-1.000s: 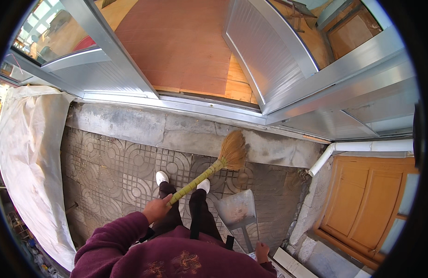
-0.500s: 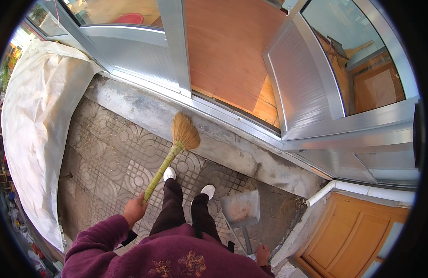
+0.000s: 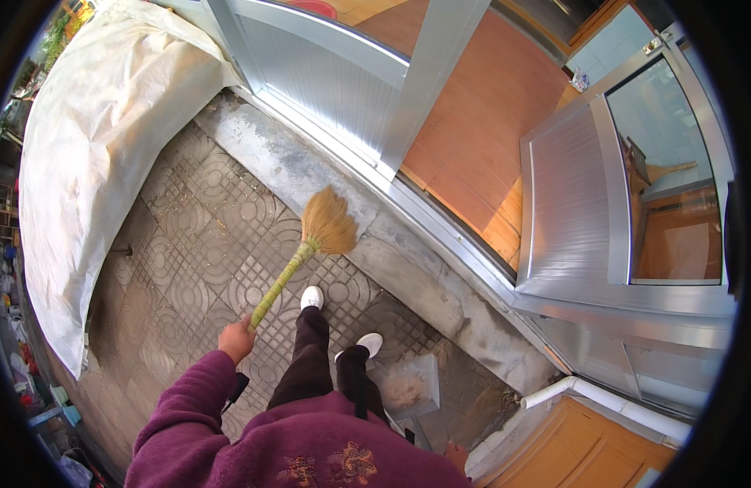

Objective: The person sweeps a tiled outdoor patio and an indoor tiled area using a broom and dustpan. They gather debris into a pile and sweep it into the dustpan, then move indoors to continue sweeping and collecting debris.

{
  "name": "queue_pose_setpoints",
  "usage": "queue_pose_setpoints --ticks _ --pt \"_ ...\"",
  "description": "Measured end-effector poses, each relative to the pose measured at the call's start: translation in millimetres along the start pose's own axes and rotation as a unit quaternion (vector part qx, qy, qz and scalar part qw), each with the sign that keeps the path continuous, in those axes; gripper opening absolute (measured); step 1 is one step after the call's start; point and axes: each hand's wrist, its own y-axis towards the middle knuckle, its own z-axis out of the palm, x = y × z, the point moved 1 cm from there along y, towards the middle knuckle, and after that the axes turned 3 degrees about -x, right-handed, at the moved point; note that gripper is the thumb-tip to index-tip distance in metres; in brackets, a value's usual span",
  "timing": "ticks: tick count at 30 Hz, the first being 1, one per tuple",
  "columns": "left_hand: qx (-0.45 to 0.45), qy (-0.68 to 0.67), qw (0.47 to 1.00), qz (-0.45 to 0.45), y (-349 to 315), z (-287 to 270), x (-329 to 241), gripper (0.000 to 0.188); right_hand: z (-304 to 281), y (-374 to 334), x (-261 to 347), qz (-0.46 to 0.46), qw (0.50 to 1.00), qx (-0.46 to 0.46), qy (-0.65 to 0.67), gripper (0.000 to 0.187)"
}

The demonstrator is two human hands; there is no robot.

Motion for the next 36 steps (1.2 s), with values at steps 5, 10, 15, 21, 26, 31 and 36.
queue_pose_setpoints --ticks 5,10,15,21,26,31,36 --pt "-0.022 -0.085 0.994 -0.066 -8 -17 16 0.050 -3 8 27 0.016 0.999 0.012 0.033 0.044" --pt "-0.022 -0.137 0.990 -0.017 22 -23 -8 0.052 -13 5 78 0.022 1.000 0.000 0.018 0.043" --pt "0.018 -0.104 0.994 0.014 91 -22 -37 0.045 -17 8 105 0.042 0.998 -0.049 0.022 0.039" --pt "-0.010 -0.098 0.994 -0.043 79 -30 -16 0.042 -18 39 92 -0.003 0.996 0.009 0.084 0.039" --pt "-0.026 -0.190 0.977 -0.094 41 -36 -15 0.049 -9 52 110 -0.018 0.998 0.004 0.058 0.041" --pt "-0.035 -0.180 0.982 -0.043 85 -43 -11 0.047 -5 62 137 -0.048 0.998 0.024 0.029 0.041" --pt "-0.014 -0.135 0.986 -0.093 115 -49 28 0.044 -5 63 152 -0.063 0.997 0.037 0.020 0.041"
